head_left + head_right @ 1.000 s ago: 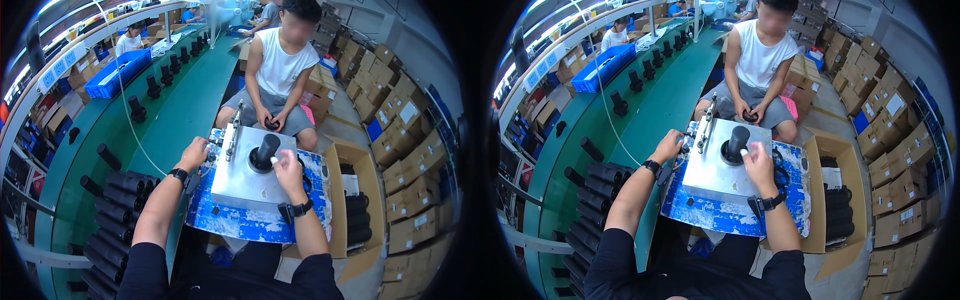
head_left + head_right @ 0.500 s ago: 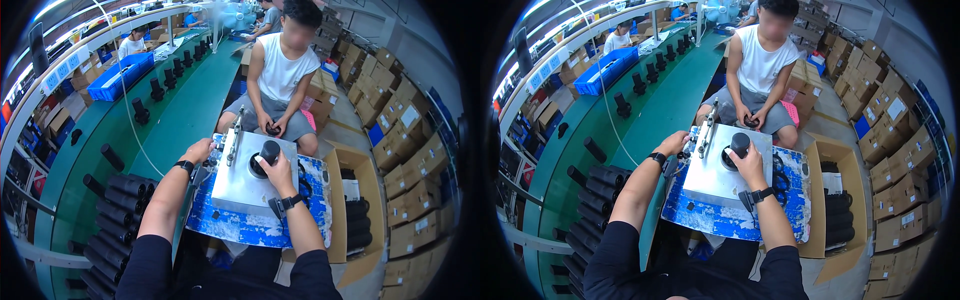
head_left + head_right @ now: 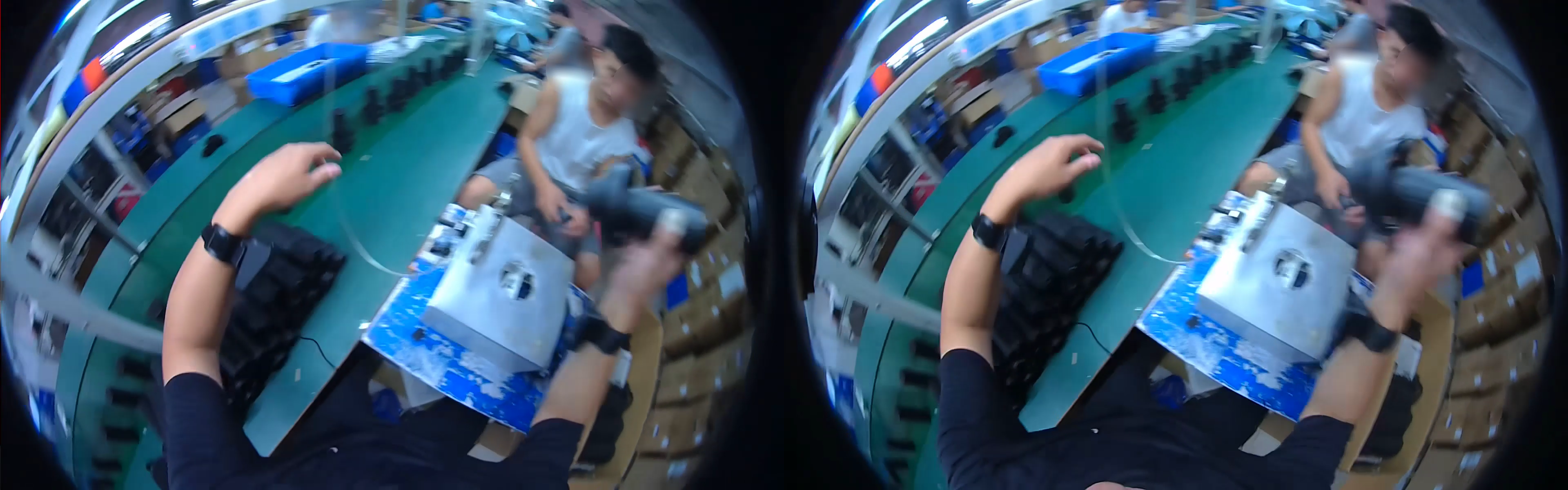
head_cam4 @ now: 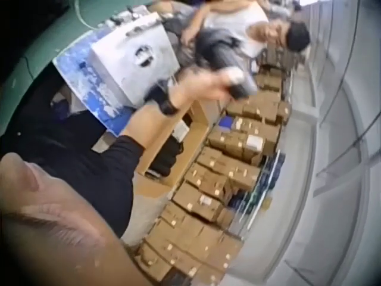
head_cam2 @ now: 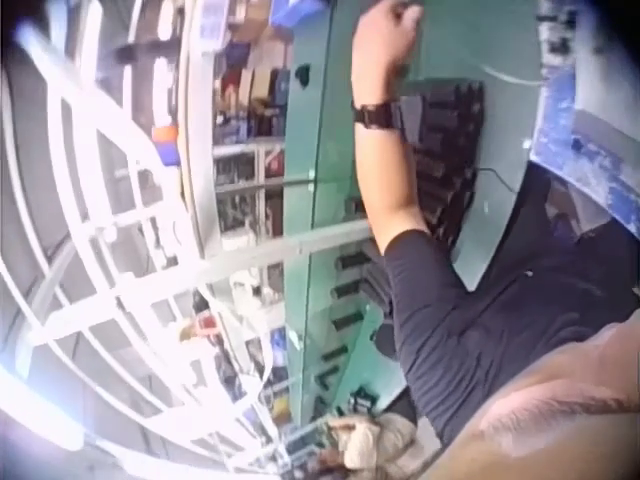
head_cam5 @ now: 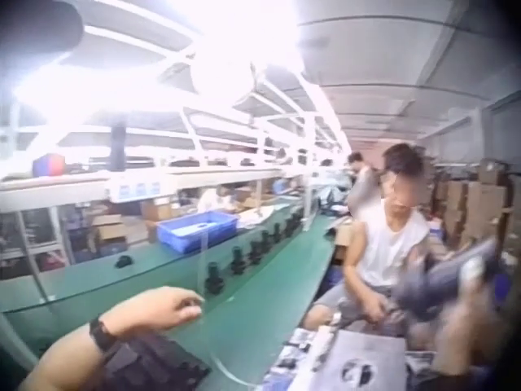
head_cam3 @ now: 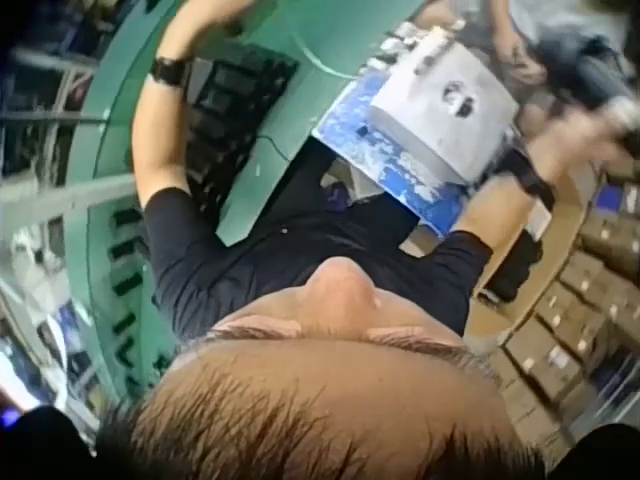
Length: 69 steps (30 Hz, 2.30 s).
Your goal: The person picks up a microphone from the conveyor belt, places it into a testing machine, and presses a button. After the test, the person removes the microphone from the machine and places it back onto the conveyor belt.
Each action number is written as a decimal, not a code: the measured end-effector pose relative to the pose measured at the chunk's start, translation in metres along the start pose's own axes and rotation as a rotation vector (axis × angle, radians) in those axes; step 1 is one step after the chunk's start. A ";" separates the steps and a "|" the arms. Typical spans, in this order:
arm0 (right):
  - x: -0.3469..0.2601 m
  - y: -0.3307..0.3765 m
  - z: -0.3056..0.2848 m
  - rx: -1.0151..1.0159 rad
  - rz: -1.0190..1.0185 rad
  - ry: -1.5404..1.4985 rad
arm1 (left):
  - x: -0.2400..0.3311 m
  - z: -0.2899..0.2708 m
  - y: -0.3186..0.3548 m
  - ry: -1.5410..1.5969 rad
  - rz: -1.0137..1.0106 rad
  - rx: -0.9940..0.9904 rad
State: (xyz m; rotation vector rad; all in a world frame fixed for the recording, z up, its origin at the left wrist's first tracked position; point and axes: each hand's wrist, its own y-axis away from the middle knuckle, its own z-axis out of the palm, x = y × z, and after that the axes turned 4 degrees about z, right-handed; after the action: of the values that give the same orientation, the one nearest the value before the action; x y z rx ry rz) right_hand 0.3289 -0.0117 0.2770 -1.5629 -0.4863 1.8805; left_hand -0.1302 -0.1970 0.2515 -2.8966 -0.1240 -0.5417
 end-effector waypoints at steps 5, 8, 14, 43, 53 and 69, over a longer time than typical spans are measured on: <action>-0.059 0.071 0.151 -0.470 -0.124 -0.279 | -0.181 -0.019 0.056 -0.312 -0.445 -0.028; -0.029 0.143 0.250 -0.617 -0.167 -0.190 | -0.229 0.025 0.084 -0.311 -0.712 -0.117; 0.052 0.222 0.365 -0.748 -0.123 0.175 | -0.248 0.046 0.074 -0.227 -0.804 -0.093; 0.090 0.250 0.373 -0.880 0.203 -0.104 | -0.232 0.080 0.014 0.504 -0.677 0.033; 0.054 0.313 0.082 -0.938 0.486 0.010 | -0.269 0.100 0.042 -0.597 -0.725 -0.034; -0.031 0.261 0.062 -0.616 0.047 0.340 | 0.108 0.012 0.070 0.163 0.269 -0.017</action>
State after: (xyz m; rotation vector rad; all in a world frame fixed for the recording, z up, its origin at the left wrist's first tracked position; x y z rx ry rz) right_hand 0.2102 -0.2152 0.1458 -2.2529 -0.9349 1.5181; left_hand -0.0175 -0.2575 0.2682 -2.8055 0.2900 -0.7254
